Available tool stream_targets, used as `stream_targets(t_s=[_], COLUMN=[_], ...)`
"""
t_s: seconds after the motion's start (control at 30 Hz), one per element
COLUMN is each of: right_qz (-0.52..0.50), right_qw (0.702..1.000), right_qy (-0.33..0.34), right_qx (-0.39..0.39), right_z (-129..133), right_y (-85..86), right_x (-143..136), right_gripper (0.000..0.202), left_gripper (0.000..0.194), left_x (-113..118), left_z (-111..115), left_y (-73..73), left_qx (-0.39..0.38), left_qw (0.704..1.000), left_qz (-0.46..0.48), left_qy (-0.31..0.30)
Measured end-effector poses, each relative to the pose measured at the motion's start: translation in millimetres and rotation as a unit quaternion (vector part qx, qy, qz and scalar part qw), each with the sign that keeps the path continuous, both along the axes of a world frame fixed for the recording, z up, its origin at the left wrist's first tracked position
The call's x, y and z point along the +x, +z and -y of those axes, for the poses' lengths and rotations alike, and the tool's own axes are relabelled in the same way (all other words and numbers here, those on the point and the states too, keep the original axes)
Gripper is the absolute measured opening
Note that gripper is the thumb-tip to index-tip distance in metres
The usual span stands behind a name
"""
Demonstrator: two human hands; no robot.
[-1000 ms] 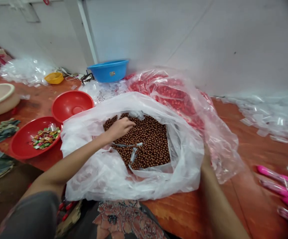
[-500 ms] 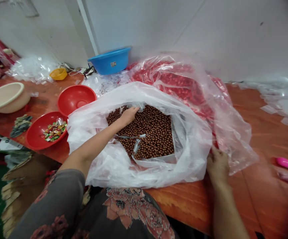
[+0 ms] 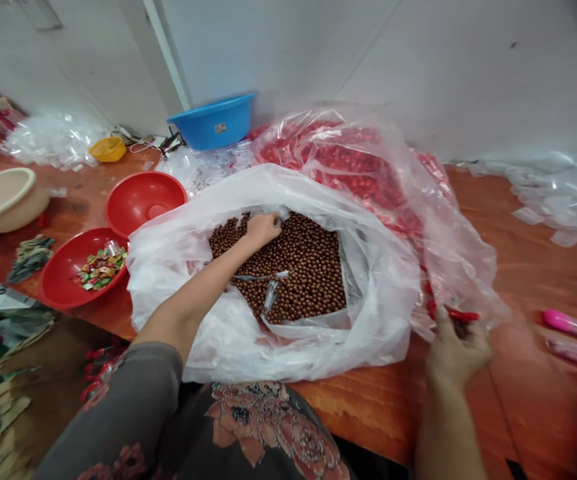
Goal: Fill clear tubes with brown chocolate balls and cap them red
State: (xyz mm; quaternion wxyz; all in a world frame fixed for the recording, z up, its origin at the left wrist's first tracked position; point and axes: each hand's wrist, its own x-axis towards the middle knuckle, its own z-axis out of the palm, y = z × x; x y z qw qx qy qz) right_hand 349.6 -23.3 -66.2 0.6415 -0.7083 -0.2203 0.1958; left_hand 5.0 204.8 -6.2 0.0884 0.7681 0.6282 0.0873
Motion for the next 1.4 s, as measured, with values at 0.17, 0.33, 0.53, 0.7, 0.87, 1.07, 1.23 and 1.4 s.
stream_targets(t_s=[0.17,0.33,0.53,0.7,0.87,1.07,1.23,1.4], right_qz=[-0.129,-0.227,-0.255,-0.319,-0.369,-0.370,-0.349,-0.322], right_qw=[0.978,0.957,0.952,0.932,0.912,0.906,0.911,0.913], right_qy=[-0.026,0.045,0.081,0.113,0.146,0.192,0.211,0.246], right_qx=[0.162,0.175,0.149,0.128,0.101,0.072,0.061,0.047], right_z=[-2,4,20,18,15,15,13,9], right_y=[21.1,43.6,56.9,49.0,45.3,48.9,50.2,49.1], right_x=[-30,-58,-65,-68,-83,-100,-112,-118], right_gripper=[0.033,0.041,0.021,0.027,0.032,0.036,0.034,0.036], left_gripper=[0.041,0.037,0.037,0.024,0.019,0.016,0.020,0.023], left_x=[1,9,-52,-75,-43,-10,-3,-5], left_z=[-5,-9,32,68,66,60,58,61], left_y=[-5.2,-2.6,9.3,0.1,-9.6,-18.8,-24.7,-22.2], left_qx=[-0.019,-0.022,-0.102,-0.272,-0.316,-0.325,-0.308,-0.299], left_qw=[0.995,0.980,0.962,0.914,0.883,0.859,0.863,0.851], left_qz=[0.063,0.164,0.248,0.299,0.341,0.393,0.401,0.431], left_qy=[0.070,0.114,0.039,0.028,0.061,0.040,0.003,-0.006])
